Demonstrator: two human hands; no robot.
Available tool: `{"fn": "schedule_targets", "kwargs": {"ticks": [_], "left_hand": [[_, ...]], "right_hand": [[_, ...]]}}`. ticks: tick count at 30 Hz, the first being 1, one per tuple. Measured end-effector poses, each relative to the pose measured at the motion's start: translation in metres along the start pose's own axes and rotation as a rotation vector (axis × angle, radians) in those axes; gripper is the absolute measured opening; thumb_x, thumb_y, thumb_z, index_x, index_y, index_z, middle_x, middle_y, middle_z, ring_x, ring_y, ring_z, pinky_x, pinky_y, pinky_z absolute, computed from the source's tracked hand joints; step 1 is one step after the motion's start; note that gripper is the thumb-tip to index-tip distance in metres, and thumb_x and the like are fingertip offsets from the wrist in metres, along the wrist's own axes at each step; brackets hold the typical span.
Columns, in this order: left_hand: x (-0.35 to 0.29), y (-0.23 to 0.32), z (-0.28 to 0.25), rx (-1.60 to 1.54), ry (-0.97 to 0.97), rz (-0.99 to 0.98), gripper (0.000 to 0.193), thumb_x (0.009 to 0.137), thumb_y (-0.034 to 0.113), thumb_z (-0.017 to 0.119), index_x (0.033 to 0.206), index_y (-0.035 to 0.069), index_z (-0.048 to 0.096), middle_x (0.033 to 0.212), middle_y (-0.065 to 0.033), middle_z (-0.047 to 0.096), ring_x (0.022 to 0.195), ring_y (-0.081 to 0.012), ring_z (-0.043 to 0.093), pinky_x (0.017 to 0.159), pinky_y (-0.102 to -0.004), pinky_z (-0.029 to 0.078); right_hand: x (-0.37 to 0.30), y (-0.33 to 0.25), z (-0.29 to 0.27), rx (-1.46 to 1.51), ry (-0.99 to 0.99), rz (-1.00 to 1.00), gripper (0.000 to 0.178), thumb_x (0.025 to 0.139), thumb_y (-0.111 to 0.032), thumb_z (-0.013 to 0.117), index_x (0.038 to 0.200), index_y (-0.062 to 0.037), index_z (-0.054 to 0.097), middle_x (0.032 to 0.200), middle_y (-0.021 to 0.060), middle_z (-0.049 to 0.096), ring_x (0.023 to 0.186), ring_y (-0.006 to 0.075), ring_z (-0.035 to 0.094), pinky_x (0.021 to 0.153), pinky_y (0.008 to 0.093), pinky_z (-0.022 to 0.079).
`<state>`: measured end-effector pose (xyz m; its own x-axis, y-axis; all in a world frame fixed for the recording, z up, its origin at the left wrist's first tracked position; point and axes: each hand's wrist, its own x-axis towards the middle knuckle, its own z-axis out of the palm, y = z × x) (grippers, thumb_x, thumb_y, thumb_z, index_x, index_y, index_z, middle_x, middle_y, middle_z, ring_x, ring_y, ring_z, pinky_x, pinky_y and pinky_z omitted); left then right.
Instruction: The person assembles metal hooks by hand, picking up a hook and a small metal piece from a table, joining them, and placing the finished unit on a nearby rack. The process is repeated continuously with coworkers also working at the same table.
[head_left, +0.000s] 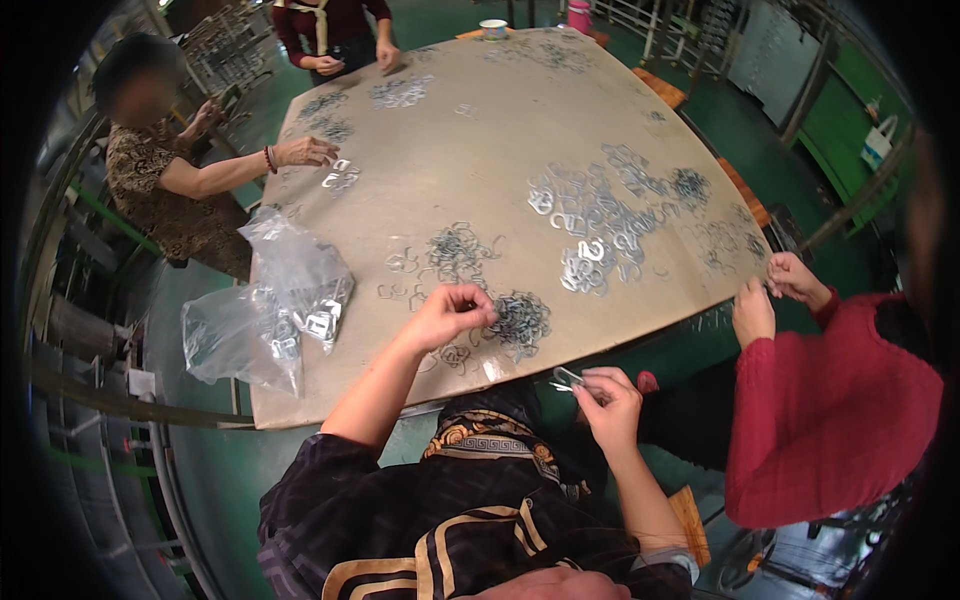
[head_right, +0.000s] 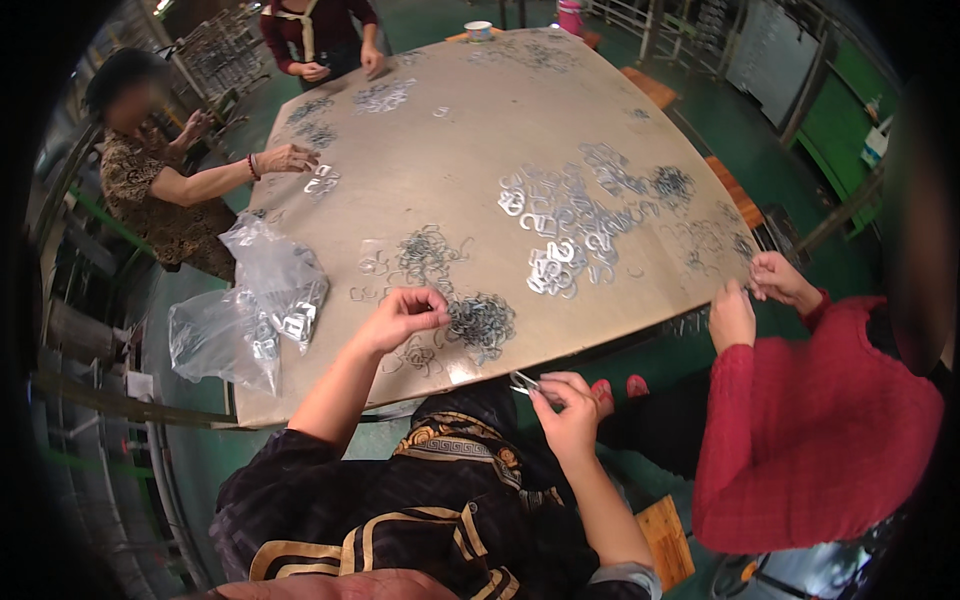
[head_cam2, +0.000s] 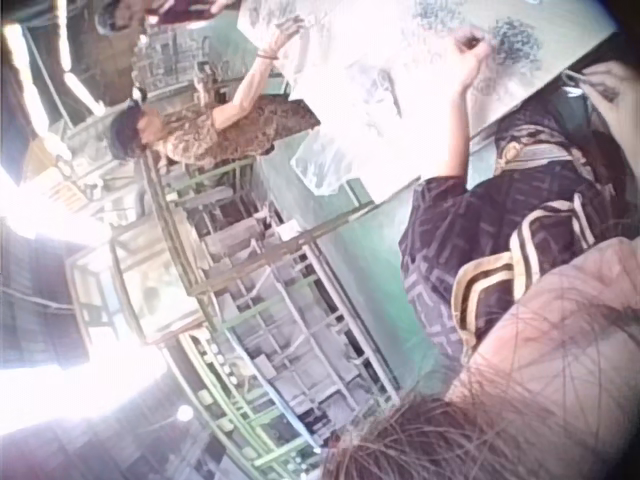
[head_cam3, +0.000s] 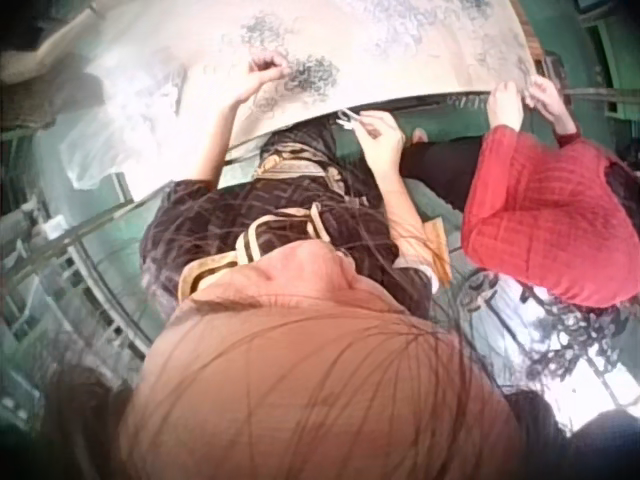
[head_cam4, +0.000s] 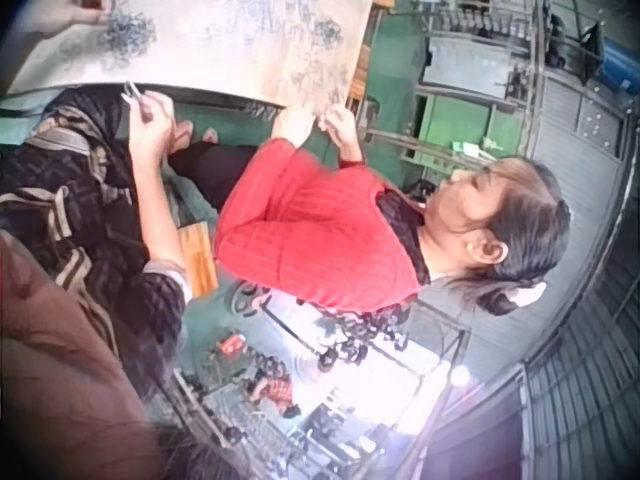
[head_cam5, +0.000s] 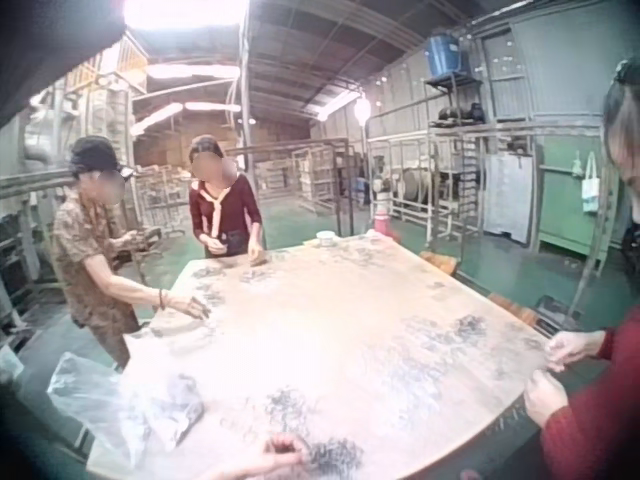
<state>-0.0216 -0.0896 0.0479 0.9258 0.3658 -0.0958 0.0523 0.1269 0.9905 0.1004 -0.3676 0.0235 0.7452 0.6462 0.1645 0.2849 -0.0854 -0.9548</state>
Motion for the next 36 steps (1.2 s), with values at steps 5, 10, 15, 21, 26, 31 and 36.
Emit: {"fn": "schedule_targets", "kwargs": {"ticks": [5,10,15,21,26,31,36], "left_hand": [[-0.002,-0.004,0.043,0.547,0.073,0.302,0.011,0.08,0.007,0.072,0.082,0.001,0.063,0.08,-0.0048,0.062,0.08,-0.0156,0.06,0.071,-0.0295,0.047],[0.001,-0.028,0.008,1.042,0.363,0.195,0.008,0.076,0.013,0.074,0.08,0.006,0.073,0.083,-0.0124,0.066,0.076,-0.031,0.063,0.068,-0.0397,0.05],[0.006,-0.024,-0.039,1.316,0.591,0.166,0.008,0.075,0.005,0.066,0.079,0.003,0.072,0.081,-0.0143,0.066,0.076,-0.0325,0.065,0.07,-0.0421,0.053],[0.02,-0.045,-0.042,1.664,0.428,0.074,0.007,0.073,0.005,0.061,0.071,0.003,0.068,0.079,-0.0164,0.067,0.07,-0.0341,0.066,0.066,-0.0434,0.054],[0.023,-0.018,-0.033,1.335,0.42,0.108,0.01,0.073,0.01,0.069,0.078,0.002,0.069,0.073,-0.0141,0.068,0.066,-0.0286,0.068,0.06,-0.037,0.054],[-0.009,0.005,0.044,0.269,0.009,0.098,0.007,0.076,0.006,0.07,0.081,0.002,0.067,0.074,-0.0054,0.065,0.069,-0.0223,0.062,0.07,-0.034,0.051],[-0.021,0.006,0.1,0.482,-0.1,0.464,0.01,0.073,0.005,0.073,0.082,0.005,0.068,0.093,-0.0073,0.06,0.092,-0.0233,0.056,0.084,-0.0351,0.042]], "right_hand": [[0.002,-0.006,0.0,-0.025,-0.001,-0.044,0.011,0.078,0.005,0.072,0.087,0.0077,0.068,0.097,0.0108,0.064,0.071,0.0134,0.067,0.057,0.0227,0.054],[-0.003,-0.003,-0.005,-0.04,0.03,-0.035,0.01,0.076,0.005,0.073,0.085,0.0068,0.068,0.094,0.0106,0.065,0.071,0.0119,0.065,0.06,0.023,0.053],[-0.001,-0.005,-0.004,-0.052,0.03,-0.024,0.009,0.076,0.005,0.073,0.084,0.0062,0.069,0.093,0.0103,0.065,0.069,0.0093,0.063,0.058,0.0216,0.05],[0.001,-0.006,-0.001,-0.057,0.016,-0.047,0.01,0.076,0.005,0.073,0.085,0.0068,0.069,0.093,0.0114,0.065,0.069,0.0101,0.063,0.057,0.0222,0.051],[0.0,0.002,-0.002,-0.032,0.027,-0.042,0.01,0.076,0.006,0.072,0.086,0.007,0.069,0.094,0.012,0.064,0.067,0.0104,0.064,0.056,0.0221,0.051],[0.003,-0.009,0.002,-0.076,-0.012,-0.021,0.011,0.075,0.003,0.073,0.086,0.0049,0.069,0.096,0.0122,0.065,0.07,0.015,0.067,0.062,0.0248,0.054],[0.002,-0.023,0.005,-0.091,-0.031,-0.009,0.011,0.074,0.002,0.074,0.085,0.0027,0.07,0.097,0.0125,0.066,0.073,0.0177,0.069,0.065,0.0271,0.056]]}}
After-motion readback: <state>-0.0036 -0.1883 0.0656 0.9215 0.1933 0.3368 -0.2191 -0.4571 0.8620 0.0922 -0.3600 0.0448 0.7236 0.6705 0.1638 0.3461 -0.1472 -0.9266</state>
